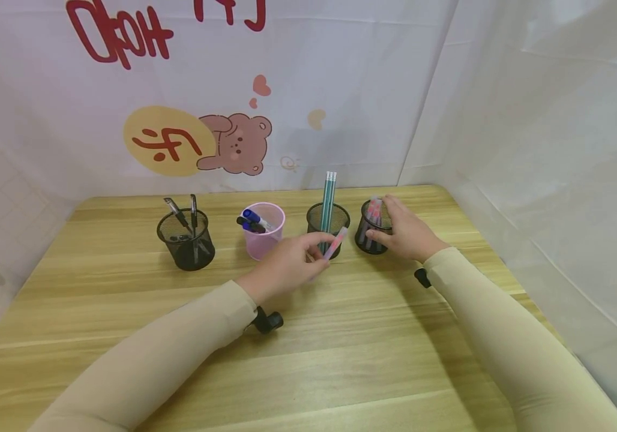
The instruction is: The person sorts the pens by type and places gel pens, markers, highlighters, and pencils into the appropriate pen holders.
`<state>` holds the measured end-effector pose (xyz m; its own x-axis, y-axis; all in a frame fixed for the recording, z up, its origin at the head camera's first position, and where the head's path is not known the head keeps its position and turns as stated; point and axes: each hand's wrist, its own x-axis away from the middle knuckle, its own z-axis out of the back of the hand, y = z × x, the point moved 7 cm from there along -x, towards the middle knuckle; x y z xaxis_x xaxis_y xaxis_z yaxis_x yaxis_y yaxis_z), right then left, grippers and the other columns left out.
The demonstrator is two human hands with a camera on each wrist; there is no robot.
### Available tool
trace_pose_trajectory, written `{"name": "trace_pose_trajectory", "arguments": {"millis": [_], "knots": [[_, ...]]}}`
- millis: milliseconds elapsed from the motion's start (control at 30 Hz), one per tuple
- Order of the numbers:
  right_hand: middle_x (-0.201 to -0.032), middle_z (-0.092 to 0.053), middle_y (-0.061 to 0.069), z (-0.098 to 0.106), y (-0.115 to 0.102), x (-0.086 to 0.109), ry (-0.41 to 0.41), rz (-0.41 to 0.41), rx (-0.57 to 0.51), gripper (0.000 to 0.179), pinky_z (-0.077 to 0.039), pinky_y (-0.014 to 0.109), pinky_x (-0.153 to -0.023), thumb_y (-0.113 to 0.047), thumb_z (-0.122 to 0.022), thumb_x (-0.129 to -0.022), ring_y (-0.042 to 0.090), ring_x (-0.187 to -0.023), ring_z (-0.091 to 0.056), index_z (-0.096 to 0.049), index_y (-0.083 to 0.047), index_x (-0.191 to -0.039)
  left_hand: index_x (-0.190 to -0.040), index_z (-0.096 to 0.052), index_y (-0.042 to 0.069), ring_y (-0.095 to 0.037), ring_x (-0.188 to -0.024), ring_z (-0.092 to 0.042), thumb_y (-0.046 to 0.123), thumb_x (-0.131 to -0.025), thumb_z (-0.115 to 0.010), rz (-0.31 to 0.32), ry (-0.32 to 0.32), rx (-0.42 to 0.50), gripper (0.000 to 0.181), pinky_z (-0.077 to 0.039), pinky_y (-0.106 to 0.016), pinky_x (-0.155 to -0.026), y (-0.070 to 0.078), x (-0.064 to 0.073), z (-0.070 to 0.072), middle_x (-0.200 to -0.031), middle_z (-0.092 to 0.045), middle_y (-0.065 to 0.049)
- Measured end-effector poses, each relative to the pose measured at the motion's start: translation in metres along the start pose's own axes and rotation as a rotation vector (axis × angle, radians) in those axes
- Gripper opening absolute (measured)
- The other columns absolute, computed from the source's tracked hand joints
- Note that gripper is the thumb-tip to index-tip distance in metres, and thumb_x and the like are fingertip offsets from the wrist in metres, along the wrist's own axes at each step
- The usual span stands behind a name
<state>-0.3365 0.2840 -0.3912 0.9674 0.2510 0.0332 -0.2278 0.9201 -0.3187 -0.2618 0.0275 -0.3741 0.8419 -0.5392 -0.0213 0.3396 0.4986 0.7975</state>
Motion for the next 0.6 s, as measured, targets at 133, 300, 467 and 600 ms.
{"name": "trace_pose_trajectory", "arguments": {"millis": [133, 300, 467, 600], "knots": [[-0.175, -0.010, 0.025, 0.000, 0.000, 0.000, 0.001, 0.004, 0.001, 0.104, -0.021, 0.066, -0.127, -0.062, -0.060, -0.101, 0.046, -0.161, -0.016, -0.009, -0.003, -0.169, -0.145, -0.061, 0.027, -0.012, -0.074, -0.064, 0.022, -0.101, -0.071, -0.020, 0.026, 0.015, 0.045, -0.053, -0.029, -0.064, 0.003, -0.004, 0.000, -0.096, -0.072, 0.004], [-0.175, -0.010, 0.025, 0.000, -0.001, 0.001, 0.003, 0.001, 0.000, 0.103, -0.022, 0.065, -0.127, -0.061, -0.061, -0.101, 0.045, -0.161, -0.016, -0.010, -0.002, -0.168, -0.143, -0.062, 0.028, -0.013, -0.076, -0.064, 0.021, -0.100, -0.071, -0.041, 0.075, 0.024, 0.044, -0.054, -0.029, -0.065, 0.005, -0.010, 0.003, -0.096, -0.072, 0.004], [-0.175, -0.009, 0.024, 0.001, -0.002, 0.001, 0.001, 0.000, -0.005, 0.103, -0.023, 0.065, -0.128, -0.059, -0.062, -0.101, 0.045, -0.162, -0.016, -0.009, -0.002, -0.168, -0.144, -0.061, 0.029, -0.014, -0.074, -0.065, 0.025, -0.101, -0.070, -0.057, 0.107, 0.035, 0.044, -0.053, -0.030, -0.063, 0.010, -0.016, 0.007, -0.097, -0.071, 0.003], [-0.175, -0.009, 0.025, 0.001, -0.002, 0.001, -0.004, 0.001, -0.008, 0.102, -0.023, 0.066, -0.127, -0.058, -0.062, -0.102, 0.046, -0.161, -0.016, -0.007, -0.003, -0.169, -0.144, -0.062, 0.028, -0.013, -0.070, -0.067, 0.027, -0.101, -0.068, -0.070, 0.121, 0.051, 0.043, -0.053, -0.029, -0.060, 0.014, -0.020, 0.010, -0.097, -0.072, 0.002]]}}
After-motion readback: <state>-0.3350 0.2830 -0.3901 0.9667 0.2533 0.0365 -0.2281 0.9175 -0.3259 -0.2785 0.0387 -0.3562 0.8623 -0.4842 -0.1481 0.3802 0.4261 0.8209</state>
